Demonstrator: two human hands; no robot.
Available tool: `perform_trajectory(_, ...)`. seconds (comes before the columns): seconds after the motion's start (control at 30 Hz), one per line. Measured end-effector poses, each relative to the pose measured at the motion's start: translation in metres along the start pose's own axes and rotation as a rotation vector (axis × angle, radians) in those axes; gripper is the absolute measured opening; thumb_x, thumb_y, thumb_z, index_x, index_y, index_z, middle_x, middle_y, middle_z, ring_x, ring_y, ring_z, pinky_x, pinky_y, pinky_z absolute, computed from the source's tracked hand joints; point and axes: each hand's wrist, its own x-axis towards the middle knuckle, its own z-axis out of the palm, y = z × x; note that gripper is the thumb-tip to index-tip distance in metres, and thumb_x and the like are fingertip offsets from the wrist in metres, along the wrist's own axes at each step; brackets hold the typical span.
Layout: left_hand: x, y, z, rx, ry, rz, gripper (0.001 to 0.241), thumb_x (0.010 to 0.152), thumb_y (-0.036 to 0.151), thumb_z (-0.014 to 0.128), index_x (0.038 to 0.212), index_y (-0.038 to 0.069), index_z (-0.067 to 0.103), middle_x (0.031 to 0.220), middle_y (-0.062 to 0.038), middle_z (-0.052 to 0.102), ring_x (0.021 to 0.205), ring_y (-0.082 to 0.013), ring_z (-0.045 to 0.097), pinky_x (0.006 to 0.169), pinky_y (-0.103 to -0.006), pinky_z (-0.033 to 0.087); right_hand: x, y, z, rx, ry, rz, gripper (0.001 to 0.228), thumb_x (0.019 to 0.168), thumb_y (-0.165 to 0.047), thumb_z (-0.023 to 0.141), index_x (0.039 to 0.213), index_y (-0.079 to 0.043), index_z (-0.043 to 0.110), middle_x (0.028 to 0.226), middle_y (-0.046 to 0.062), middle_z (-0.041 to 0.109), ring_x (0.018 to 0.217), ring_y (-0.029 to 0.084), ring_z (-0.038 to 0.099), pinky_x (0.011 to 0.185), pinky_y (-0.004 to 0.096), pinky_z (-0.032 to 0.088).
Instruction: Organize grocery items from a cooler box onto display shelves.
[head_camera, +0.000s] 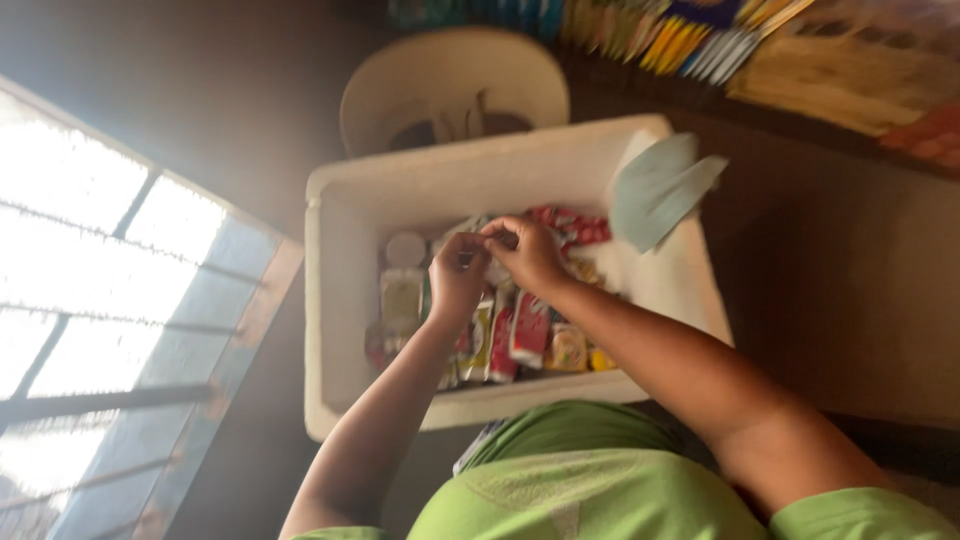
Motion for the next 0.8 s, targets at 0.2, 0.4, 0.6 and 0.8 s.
perform_trajectory(0.2,0.056,0.062,0.065,-0.021,-0.084,0.287,0.01,0.091,0.005,0.069,0.1,0.004,0.071,0.087,-0.004,0.077,0.08,-0.0102,0.073,0.074,-0.0274,0.058,0.029,-0.045,-0.096,0.055,0.151,-0.091,0.015,0.092,-0.006,0.073,0.107,-0.002,0.073,0.09,0.001,0.075,0.077,0.006,0.067,0.071,0.025,0.056)
perform_trajectory(0.4,0.095,0.174,0.133,0.092,-0.201,0.524,0.009,0.091,0.011,0.071,0.099,0.007,0.074,0.087,-0.006,0.077,0.08,-0.0132,0.075,0.074,-0.0289,0.059,0.074,-0.064,-0.214,0.025,0.23,-0.242,0.016,0.095,-0.007,0.072,0.11,-0.001,0.071,0.092,0.002,0.074,0.078,0.006,0.067,0.071,0.024,0.056)
perform_trajectory(0.6,0.132,0.283,0.192,0.278,-0.262,0.88,0.013,0.087,0.016,0.073,0.1,0.011,0.074,0.097,-0.005,0.075,0.09,-0.0204,0.075,0.08,-0.0342,0.06,0.106,-0.111,-0.328,-0.091,0.33,-0.409,0.01,0.098,-0.006,0.068,0.107,-0.002,0.071,0.094,0.002,0.075,0.081,0.007,0.069,0.073,0.024,0.057)
perform_trajectory(0.8,0.166,0.392,0.242,0.858,-0.057,1.215,0.036,0.076,0.026,0.077,0.11,0.016,0.071,0.118,-0.01,0.063,0.119,-0.0326,0.055,0.092,-0.0504,0.05,0.14,-0.197,-0.422,-0.573,0.473,-0.629,0.013,0.09,-0.01,0.075,0.102,-0.007,0.073,0.099,0.007,0.07,0.086,0.019,0.07,0.075,0.034,0.058)
